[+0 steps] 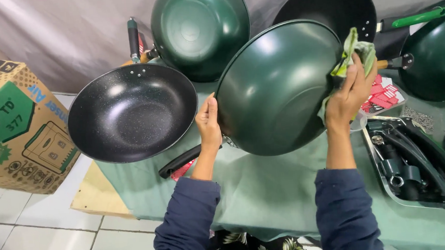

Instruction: Attaching handles to woks using a screwdriver and wiping them clean with a cloth.

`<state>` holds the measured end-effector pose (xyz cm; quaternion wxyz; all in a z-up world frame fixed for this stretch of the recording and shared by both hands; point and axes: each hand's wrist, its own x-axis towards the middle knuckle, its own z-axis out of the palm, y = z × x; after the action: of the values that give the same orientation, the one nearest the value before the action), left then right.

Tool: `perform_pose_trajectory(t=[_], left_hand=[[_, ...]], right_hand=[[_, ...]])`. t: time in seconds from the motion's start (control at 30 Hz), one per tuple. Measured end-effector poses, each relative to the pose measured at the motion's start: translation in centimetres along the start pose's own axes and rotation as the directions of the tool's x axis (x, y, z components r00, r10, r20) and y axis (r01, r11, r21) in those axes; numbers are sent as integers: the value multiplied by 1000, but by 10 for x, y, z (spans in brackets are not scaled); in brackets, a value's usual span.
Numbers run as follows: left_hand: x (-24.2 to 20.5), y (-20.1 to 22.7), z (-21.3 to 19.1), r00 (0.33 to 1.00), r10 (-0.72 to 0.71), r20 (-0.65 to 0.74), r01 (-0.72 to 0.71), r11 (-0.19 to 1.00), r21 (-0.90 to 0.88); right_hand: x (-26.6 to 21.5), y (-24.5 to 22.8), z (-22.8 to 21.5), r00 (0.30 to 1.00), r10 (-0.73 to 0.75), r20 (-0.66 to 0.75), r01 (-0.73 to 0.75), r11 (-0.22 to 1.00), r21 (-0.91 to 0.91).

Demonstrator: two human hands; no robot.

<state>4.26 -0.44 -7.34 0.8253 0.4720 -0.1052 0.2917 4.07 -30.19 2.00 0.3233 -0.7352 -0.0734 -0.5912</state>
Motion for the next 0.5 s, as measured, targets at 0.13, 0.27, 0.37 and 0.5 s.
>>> perform_pose_trajectory(t=[0.13, 0.27, 0.37, 0.5], left_hand=[[-2, 3, 0, 1000, 12, -1, -12, 1000, 3], [-6, 15, 7, 1000, 8, 11, -7, 999, -45], [-7, 34, 14, 999, 15, 29, -14, 1000, -24], [-7, 0, -9, 1000, 19, 15, -20, 1000, 24]], right_hand=[[21, -48, 14, 992, -122, 15, 122, 992, -12], [-7, -114, 25, 916, -396, 70, 402, 903, -153], [-46, -156, 32, 801, -576, 164, 596, 794, -118], [-95, -179, 40, 593, -754, 282, 796, 601, -66]])
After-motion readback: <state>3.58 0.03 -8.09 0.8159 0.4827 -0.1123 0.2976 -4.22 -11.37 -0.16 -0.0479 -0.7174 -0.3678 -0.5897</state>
